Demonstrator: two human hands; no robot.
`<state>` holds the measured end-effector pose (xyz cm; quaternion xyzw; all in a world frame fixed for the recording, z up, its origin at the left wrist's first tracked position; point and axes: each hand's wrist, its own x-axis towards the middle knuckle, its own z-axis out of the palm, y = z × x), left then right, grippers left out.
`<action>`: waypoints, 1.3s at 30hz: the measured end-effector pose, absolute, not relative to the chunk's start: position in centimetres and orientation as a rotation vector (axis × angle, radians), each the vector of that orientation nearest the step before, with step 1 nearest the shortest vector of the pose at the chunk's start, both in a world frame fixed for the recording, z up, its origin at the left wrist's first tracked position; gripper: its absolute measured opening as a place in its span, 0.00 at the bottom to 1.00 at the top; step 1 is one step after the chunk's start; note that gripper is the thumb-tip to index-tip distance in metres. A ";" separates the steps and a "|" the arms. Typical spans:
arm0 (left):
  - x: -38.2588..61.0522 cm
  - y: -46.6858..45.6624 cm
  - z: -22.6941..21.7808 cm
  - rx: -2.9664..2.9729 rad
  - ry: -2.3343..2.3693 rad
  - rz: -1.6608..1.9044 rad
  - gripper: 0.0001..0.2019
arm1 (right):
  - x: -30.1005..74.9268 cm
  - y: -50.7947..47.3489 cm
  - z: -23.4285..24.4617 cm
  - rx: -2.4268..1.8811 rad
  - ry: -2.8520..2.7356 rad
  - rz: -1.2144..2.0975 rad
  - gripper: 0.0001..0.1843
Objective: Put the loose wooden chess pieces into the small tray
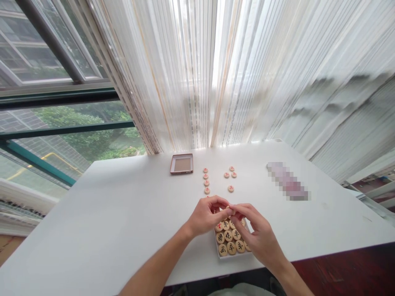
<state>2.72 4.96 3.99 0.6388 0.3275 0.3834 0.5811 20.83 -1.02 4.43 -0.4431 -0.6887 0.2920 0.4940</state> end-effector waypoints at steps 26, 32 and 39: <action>2.3 6.0 4.2 1.337 0.725 0.989 0.17 | 23.0 -1.9 3.7 -1.357 -1.497 0.731 0.11; 1.6 6.1 4.1 1.391 0.687 0.876 0.18 | 22.7 -1.9 3.6 -1.355 -1.501 0.752 0.11; 1.5 5.7 4.4 1.546 0.673 0.769 0.16 | 21.9 -1.6 4.1 -1.291 -1.480 0.850 0.11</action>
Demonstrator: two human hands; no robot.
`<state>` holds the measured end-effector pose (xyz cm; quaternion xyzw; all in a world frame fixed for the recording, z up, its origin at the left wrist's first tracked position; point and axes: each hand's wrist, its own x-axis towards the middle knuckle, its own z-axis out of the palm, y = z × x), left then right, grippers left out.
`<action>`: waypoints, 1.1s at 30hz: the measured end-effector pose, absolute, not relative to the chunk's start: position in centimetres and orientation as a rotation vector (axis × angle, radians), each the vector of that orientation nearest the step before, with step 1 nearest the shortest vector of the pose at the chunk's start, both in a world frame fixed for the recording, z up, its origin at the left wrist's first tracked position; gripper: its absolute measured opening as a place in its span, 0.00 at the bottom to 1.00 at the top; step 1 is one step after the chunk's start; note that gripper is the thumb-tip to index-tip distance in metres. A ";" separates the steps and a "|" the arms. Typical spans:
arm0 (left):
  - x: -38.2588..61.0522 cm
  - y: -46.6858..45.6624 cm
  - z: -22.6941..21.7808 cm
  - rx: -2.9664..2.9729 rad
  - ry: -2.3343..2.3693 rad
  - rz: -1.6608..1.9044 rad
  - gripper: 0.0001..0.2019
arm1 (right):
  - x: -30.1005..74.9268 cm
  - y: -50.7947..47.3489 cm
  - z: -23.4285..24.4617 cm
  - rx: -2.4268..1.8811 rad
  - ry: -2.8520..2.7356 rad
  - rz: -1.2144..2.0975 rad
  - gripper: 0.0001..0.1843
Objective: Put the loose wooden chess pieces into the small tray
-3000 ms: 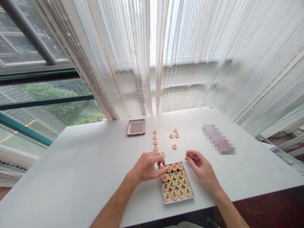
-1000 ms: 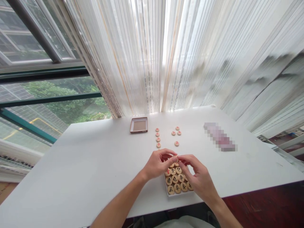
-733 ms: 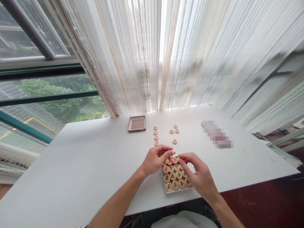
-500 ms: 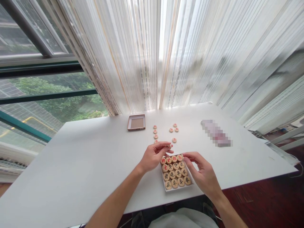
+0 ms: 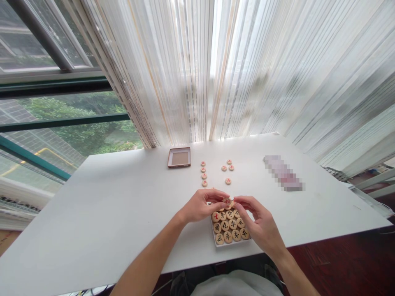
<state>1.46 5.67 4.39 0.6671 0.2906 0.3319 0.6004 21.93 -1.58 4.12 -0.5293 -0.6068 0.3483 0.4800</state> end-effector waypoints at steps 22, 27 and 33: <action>-1.6 6.8 4.9 2.145 1.069 0.347 0.16 | 20.7 -2.7 3.1 -1.315 -1.590 1.118 0.10; -1.3 6.6 4.6 2.165 1.034 0.250 0.17 | 20.3 -3.1 3.2 -1.313 -1.522 1.296 0.12; -1.3 6.7 4.4 2.113 1.001 0.189 0.18 | 19.9 -3.1 3.5 -1.356 -1.576 1.287 0.11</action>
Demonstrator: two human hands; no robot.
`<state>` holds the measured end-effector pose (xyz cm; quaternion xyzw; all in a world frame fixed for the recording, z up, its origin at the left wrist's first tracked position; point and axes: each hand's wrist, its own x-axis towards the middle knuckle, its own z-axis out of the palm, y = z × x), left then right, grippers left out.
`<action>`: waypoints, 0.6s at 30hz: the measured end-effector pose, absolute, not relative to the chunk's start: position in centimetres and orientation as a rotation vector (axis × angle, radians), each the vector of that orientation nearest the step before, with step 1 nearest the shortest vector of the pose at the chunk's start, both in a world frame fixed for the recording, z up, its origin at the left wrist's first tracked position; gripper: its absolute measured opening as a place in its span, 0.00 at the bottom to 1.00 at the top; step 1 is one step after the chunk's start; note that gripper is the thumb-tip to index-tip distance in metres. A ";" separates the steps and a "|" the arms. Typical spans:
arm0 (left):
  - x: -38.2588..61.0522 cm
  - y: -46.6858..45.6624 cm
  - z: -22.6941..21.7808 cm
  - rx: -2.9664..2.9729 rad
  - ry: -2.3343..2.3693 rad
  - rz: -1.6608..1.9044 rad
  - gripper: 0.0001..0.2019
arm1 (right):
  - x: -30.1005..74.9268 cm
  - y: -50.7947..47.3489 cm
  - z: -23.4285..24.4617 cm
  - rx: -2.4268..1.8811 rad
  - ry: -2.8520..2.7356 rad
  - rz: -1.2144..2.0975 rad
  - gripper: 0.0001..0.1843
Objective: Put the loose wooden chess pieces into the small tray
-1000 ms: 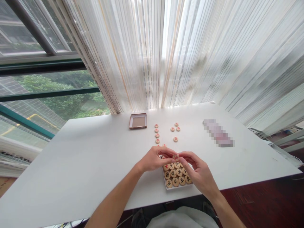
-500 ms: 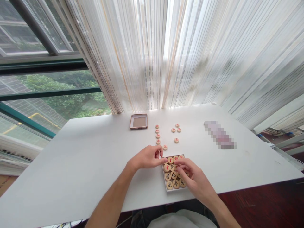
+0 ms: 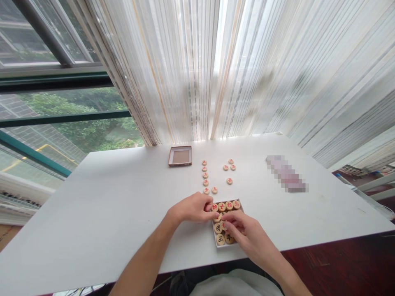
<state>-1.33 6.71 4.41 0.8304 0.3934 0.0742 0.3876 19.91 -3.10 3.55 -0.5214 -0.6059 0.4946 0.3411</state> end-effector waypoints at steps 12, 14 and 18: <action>-1.4 6.6 4.4 2.077 0.960 0.149 0.16 | 18.6 -2.8 2.8 -1.537 -1.707 1.123 0.08; -1.4 6.6 4.5 2.087 0.952 0.162 0.16 | 18.5 -2.8 2.6 -1.560 -1.726 1.076 0.08; -1.3 6.6 4.7 2.085 0.948 0.159 0.16 | 18.1 -3.0 2.6 -1.597 -1.754 1.000 0.09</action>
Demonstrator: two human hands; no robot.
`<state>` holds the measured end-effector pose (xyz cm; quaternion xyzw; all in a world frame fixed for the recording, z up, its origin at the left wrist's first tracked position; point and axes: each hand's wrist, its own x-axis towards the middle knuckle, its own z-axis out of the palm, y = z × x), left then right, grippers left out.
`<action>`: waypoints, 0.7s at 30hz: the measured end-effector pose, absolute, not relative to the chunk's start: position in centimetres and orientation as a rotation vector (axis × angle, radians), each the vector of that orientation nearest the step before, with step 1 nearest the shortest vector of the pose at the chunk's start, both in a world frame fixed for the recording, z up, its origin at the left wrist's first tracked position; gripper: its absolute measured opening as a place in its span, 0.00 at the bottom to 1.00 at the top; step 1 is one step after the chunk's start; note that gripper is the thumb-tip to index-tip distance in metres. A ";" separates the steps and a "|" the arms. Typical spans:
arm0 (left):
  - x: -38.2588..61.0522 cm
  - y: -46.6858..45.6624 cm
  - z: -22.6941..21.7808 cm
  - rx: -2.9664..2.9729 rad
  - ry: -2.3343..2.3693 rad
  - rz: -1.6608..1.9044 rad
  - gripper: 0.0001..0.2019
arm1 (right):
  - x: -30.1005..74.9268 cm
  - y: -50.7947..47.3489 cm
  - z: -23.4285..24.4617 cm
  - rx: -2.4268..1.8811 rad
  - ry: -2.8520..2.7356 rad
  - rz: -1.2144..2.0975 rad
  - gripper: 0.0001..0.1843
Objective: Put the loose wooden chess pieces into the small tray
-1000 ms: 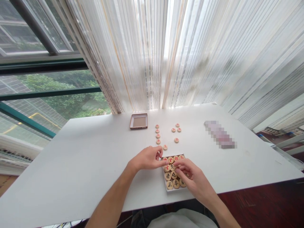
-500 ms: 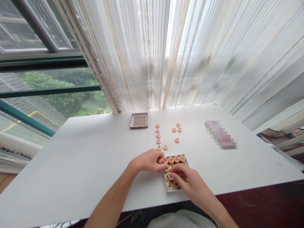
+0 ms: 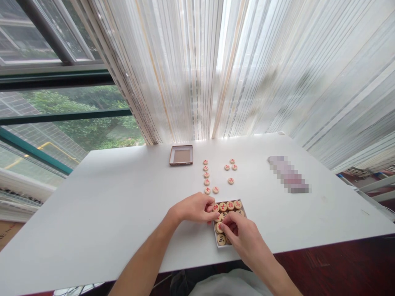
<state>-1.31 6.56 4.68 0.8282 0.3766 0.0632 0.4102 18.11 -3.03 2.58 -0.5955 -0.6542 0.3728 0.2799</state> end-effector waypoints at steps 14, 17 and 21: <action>-1.4 6.6 4.6 2.016 0.916 0.187 0.16 | 18.7 -3.4 3.6 -1.570 -1.792 0.968 0.06; -1.3 6.6 4.5 2.002 0.923 0.267 0.16 | 18.5 -3.5 3.5 -1.560 -1.811 0.977 0.08; -1.4 7.0 4.6 2.073 1.053 0.598 0.19 | 19.0 -3.3 3.7 -1.541 -1.778 0.909 0.08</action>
